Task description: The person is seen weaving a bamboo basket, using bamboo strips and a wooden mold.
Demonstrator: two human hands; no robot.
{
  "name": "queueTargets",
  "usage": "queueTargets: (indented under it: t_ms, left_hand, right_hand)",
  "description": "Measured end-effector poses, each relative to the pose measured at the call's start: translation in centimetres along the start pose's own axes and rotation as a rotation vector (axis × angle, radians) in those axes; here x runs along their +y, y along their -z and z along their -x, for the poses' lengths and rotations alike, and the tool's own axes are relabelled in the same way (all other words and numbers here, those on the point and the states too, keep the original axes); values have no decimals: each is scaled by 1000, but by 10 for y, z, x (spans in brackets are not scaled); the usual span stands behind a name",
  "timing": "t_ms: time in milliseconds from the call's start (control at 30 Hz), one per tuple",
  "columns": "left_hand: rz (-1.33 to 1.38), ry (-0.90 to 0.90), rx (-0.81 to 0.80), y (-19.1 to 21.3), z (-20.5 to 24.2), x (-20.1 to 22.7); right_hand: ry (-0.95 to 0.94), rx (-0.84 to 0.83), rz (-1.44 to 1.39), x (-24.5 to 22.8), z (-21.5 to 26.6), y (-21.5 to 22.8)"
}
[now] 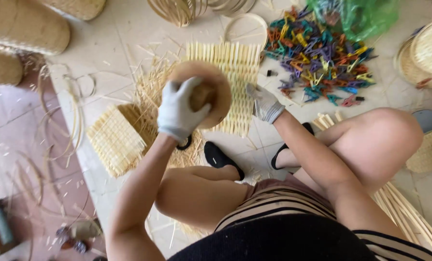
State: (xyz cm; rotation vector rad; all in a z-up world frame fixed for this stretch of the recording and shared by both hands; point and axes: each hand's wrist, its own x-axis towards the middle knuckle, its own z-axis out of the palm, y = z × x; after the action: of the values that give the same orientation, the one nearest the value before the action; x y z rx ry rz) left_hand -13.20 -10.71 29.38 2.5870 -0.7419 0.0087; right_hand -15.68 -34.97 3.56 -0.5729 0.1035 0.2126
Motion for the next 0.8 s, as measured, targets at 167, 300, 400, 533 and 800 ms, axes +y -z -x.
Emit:
queueTargets:
  t_ms: [167,300,400,533,800]
  left_hand:
    - [-172,-161,89,-35,-8,43]
    - [-159,-192,98,-57,-3,56]
    - [-134,-175,57,-63,5,66]
    - [-149,-166,69,-62,12,75]
    - [-151,-228,157,-48,18,86]
  right_hand:
    - [95,-162,-26,-28,37,-41]
    - [71,-139,-79,-30,48,-28]
    - [44,-191,-120,-37,60,-35]
    - [75,-169,-76,-31,63,-23]
    - [154,-202,19,-56,79,-60]
